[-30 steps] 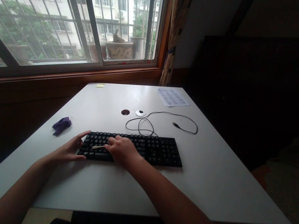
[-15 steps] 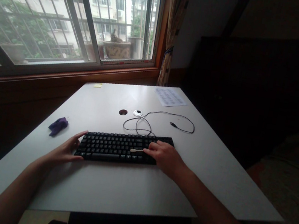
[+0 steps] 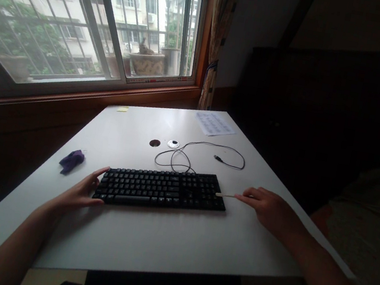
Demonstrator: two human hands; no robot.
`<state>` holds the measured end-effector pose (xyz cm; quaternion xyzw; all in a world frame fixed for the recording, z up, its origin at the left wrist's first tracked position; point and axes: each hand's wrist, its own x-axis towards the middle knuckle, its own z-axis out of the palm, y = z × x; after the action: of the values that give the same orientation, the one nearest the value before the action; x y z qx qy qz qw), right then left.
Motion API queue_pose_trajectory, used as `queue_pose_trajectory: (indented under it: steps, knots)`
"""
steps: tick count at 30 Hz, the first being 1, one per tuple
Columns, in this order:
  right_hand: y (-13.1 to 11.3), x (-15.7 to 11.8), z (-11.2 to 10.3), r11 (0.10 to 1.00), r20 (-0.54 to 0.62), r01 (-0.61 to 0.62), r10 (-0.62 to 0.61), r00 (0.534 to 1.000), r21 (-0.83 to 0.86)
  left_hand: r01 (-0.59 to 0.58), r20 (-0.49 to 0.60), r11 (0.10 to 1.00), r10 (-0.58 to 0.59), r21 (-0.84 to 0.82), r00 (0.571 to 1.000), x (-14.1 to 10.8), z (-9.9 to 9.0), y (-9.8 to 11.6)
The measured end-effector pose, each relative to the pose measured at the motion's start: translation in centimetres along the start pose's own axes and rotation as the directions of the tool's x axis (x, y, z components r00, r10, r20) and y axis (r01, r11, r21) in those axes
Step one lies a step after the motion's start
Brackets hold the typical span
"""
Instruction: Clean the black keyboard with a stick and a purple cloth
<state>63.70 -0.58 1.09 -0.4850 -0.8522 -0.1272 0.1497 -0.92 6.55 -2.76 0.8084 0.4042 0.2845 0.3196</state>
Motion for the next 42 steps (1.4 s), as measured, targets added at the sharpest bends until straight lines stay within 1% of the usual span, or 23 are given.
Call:
queue_pose_trajectory:
  steps: [2, 4, 6, 8, 10, 13, 16, 18, 19, 23, 26, 29, 32, 35, 38, 42]
  knots:
    - [1.1, -1.1, -0.1, 1.000, 0.030, 0.003, -0.003, 1.000, 0.013, 0.013, 0.003, 1.000, -0.013, 0.017, 1.000, 0.0, 0.0, 0.0]
    - [1.6, -1.8, -0.2, 0.999, 0.023, -0.030, 0.030, 0.999, 0.022, 0.020, 0.005, 0.999, -0.020, 0.025, 1.000, 0.0, 0.0, 0.1]
    - [1.2, -1.8, -0.2, 0.996, 0.005, -0.071, 0.070, 0.998, 0.050, 0.014, 0.004, 1.000, -0.014, 0.022, 1.000, 0.0, 0.0, 0.1]
    - [-0.1, -1.0, 0.0, 0.990, 0.000, -0.106, 0.107, 0.994, 0.090, 0.008, 0.005, 1.000, -0.008, 0.022, 1.000, 0.0, 0.0, 0.1]
    - [-2.1, 0.7, 0.4, 0.985, 0.003, -0.119, 0.119, 0.993, 0.128, 0.009, 0.004, 1.000, -0.009, 0.024, 1.000, 0.0, 0.0, 0.1]
    - [-5.9, 4.5, 1.5, 0.973, -0.002, -0.096, 0.099, 0.995, 0.210, 0.006, 0.007, 1.000, -0.006, 0.015, 1.000, 0.0, 0.1, 0.0]
    - [-10.4, 8.8, 3.2, 0.951, -0.017, -0.032, 0.040, 0.999, 0.307, 0.003, 0.002, 1.000, -0.003, 0.013, 1.000, 0.0, 0.2, -0.1]
    - [-13.5, 11.6, 4.4, 0.933, -0.020, 0.033, -0.027, 0.999, 0.358, 0.009, -0.001, 1.000, -0.009, 0.022, 1.000, -0.1, 0.2, -0.2]
    - [-15.0, 12.9, 4.9, 0.923, -0.007, 0.078, -0.081, 0.997, 0.378, 0.010, -0.002, 1.000, -0.010, 0.023, 1.000, -0.1, 0.2, -0.3]
    - [-20.4, 17.8, 6.6, 0.897, 0.021, 0.199, -0.225, 0.974, 0.395, 0.006, -0.013, 1.000, -0.006, -0.001, 1.000, -0.2, 0.2, -0.3]
    - [-23.6, 20.9, 6.9, 0.894, 0.056, 0.220, -0.262, 0.964, 0.391, 0.006, -0.017, 1.000, -0.006, -0.010, 1.000, -0.1, 0.3, -0.3]
    - [-25.9, 23.3, 6.8, 0.899, 0.078, 0.243, -0.289, 0.954, 0.364, 0.011, -0.025, 1.000, -0.011, -0.003, 1.000, -0.1, 0.4, -0.2]
    - [-27.0, 24.7, 6.5, 0.899, 0.090, 0.288, -0.333, 0.939, 0.330, 0.024, -0.024, 0.999, -0.024, 0.022, 0.999, -0.1, 0.4, -0.3]
    - [-27.0, 25.1, 6.1, 0.897, 0.110, 0.309, -0.358, 0.927, 0.316, 0.038, -0.018, 0.997, -0.037, 0.068, 0.999, -0.2, 0.3, -0.3]
    - [-25.8, 24.5, 5.7, 0.903, 0.134, 0.296, -0.350, 0.927, 0.311, 0.048, -0.016, 0.995, -0.047, 0.092, 0.999, -0.2, 0.3, -0.2]
    - [-23.2, 22.9, 5.2, 0.917, 0.158, 0.286, -0.337, 0.928, 0.278, 0.071, -0.009, 0.995, -0.070, 0.071, 0.997, -0.2, 0.4, -0.3]
